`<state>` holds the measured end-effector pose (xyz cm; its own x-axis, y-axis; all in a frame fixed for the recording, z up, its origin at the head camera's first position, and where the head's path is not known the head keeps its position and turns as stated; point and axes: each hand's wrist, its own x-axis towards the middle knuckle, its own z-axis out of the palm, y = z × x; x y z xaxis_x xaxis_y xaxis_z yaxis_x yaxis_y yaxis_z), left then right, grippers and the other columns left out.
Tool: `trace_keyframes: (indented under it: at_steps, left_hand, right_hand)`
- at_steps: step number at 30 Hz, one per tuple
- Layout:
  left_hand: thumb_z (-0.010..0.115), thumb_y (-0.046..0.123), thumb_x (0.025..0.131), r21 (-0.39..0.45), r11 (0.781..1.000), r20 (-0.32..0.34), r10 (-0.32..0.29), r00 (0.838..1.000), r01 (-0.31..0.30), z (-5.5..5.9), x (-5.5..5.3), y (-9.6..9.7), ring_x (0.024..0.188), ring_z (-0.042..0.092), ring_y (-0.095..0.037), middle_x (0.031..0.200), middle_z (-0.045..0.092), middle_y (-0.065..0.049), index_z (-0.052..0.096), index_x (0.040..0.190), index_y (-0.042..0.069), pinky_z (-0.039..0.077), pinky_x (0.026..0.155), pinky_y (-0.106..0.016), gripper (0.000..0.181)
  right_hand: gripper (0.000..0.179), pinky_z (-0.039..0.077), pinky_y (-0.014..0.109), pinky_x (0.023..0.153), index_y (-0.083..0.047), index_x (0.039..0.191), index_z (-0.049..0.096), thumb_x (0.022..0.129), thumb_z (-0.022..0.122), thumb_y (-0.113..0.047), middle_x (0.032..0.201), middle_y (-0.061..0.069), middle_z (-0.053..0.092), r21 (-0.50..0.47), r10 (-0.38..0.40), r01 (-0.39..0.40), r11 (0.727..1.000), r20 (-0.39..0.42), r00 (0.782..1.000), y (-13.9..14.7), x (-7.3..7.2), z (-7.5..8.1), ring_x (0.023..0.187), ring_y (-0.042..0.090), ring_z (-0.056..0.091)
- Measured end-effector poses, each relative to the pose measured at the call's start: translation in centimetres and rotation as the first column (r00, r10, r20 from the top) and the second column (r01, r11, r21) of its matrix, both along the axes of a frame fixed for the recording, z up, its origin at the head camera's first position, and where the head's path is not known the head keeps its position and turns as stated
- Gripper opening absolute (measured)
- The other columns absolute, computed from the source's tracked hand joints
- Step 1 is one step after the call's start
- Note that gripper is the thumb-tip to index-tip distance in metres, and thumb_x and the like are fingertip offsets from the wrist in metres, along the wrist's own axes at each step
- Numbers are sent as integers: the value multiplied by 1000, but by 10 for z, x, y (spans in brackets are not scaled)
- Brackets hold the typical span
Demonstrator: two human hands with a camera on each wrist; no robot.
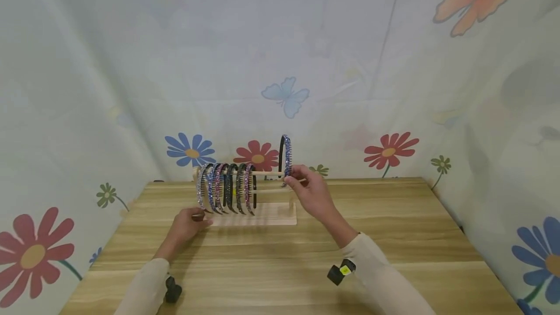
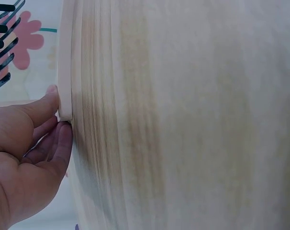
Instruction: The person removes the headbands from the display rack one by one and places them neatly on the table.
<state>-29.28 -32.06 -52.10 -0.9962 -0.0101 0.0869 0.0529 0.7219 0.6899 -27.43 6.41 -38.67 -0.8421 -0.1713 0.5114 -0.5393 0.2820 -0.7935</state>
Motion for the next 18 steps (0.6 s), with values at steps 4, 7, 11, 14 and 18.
trace_keyframes:
  at_steps: [4, 7, 11, 14, 18]
  left_hand:
    - [79, 19, 91, -15, 1000, -6, -9, 1000, 9, 1, 1, 1, 112, 68, -46, 116, 70, -31, 71, 111, -8, 56, 95, -57, 35]
    - [79, 19, 91, -21, 1000, -1, -14, 1000, 14, 2, 1, 1, 112, 67, -47, 117, 69, -31, 71, 112, -8, 56, 95, -57, 35]
    - [78, 19, 92, -16, 1000, 11, -12, 1000, 12, 0, 0, 0, 114, 66, -47, 119, 68, -32, 70, 114, -9, 56, 95, -56, 37]
    - [78, 19, 92, -19, 1000, 6, -19, 1000, 19, -1, 0, -1, 114, 66, -47, 120, 68, -33, 68, 118, -11, 56, 95, -57, 41]
    - [78, 20, 92, -21, 1000, 5, -23, 1000, 23, -2, -1, -2, 114, 66, -48, 120, 67, -33, 66, 122, -12, 55, 95, -58, 46]
  right_hand:
    - [16, 60, 31, 77, -2, 109, 71, 97, 70, -13, 96, 9, 73, -7, -3, 3, 1000, -14, 1000, 7, -1, 1, 91, 23, 69]
    - [16, 60, 30, 77, -3, 109, 71, 98, 70, -14, 96, 9, 73, -1, -12, 12, 1000, -21, 1000, 12, -1, 1, 91, 23, 69]
    - [17, 59, 30, 76, -3, 109, 71, 99, 69, -15, 96, 9, 73, 8, -28, 28, 1000, -15, 999, 19, -1, 2, 91, 23, 68]
    - [19, 61, 31, 77, -2, 111, 71, 98, 70, -16, 97, 9, 73, 12, -44, 44, 999, -18, 999, 23, -1, 2, 91, 23, 69]
    - [20, 62, 34, 79, -1, 113, 71, 98, 70, -13, 99, 11, 73, 13, -65, 66, 998, -41, 997, 31, -2, 0, 92, 24, 69]
